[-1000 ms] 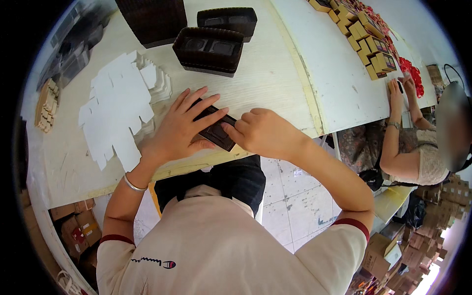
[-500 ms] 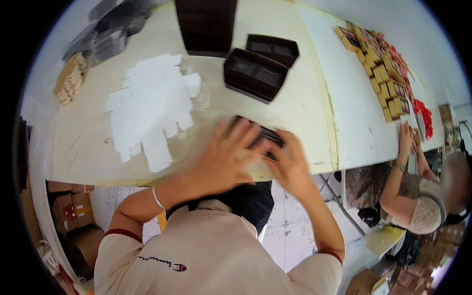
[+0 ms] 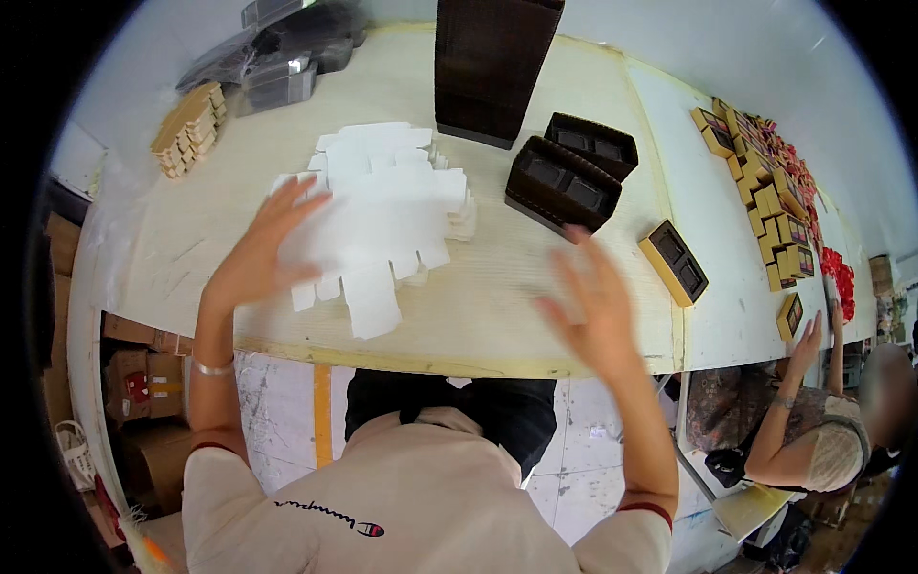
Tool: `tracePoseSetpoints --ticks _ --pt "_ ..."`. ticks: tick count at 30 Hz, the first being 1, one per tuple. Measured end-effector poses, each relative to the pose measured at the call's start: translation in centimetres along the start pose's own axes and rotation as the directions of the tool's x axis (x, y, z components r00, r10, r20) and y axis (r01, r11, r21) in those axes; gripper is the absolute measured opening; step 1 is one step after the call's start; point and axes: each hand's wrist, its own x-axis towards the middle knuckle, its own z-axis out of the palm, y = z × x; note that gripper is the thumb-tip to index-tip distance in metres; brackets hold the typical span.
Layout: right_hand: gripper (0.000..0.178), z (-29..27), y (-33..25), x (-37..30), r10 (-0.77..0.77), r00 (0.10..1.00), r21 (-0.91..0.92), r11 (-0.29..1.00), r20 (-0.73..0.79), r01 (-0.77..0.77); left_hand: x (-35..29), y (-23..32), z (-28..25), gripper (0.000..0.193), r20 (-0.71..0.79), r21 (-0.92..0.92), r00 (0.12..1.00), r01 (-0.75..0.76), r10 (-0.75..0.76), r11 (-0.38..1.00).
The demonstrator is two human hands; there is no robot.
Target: The person folds flat white cardboard pieces into small rectangular boxes and inserts dark brown plastic inserts into them. The person repeats this process multiple times, stacking the finished boxes on the table.
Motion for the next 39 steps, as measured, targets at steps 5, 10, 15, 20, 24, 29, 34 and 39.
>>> tracePoseSetpoints --ticks 5,10,15,20,24,29,34,39 --pt "0.08 8.1 -5.9 7.4 -0.012 0.992 0.453 0.89 0.122 -0.045 4.6 -5.9 2.2 0.068 -0.161 0.062 0.978 0.142 -0.13 0.988" --pt "0.078 11.5 -6.3 9.5 -0.037 0.994 0.344 0.939 0.101 0.0 4.5 -7.2 2.9 0.066 -0.183 0.033 0.945 0.283 -0.272 0.959" --pt "0.074 14.5 -5.6 15.3 -0.108 0.974 0.575 0.817 0.199 -0.027 3.5 -9.9 2.3 0.067 -0.27 0.058 0.88 0.42 -0.391 0.905" --pt "0.068 11.5 -6.4 17.0 -0.218 0.956 0.341 0.929 0.198 0.141 -0.2 -9.2 1.1 0.082 -0.167 0.117 0.968 0.207 -0.186 0.971" --pt "0.077 9.3 -6.6 15.5 -0.369 0.906 0.282 0.909 0.208 0.306 -3.2 -6.2 -0.4 0.096 0.081 0.07 0.996 -0.029 0.023 0.997" --pt "0.079 7.4 -10.4 10.6 -0.479 0.855 0.256 0.868 0.198 0.426 -4.9 -3.1 -0.6 0.104 0.112 0.06 0.993 -0.056 0.049 0.997" --pt "0.039 8.8 -10.4 9.7 -0.598 0.801 0.009 0.801 -0.02 0.599 -5.4 -1.6 -0.4 0.101 0.131 0.035 0.989 -0.072 0.066 0.997" --pt "0.019 2.8 -6.7 7.7 -0.613 0.716 0.058 0.745 -0.334 0.665 -7.6 3.5 -1.8 0.086 0.122 -0.05 0.934 -0.333 0.336 0.942"
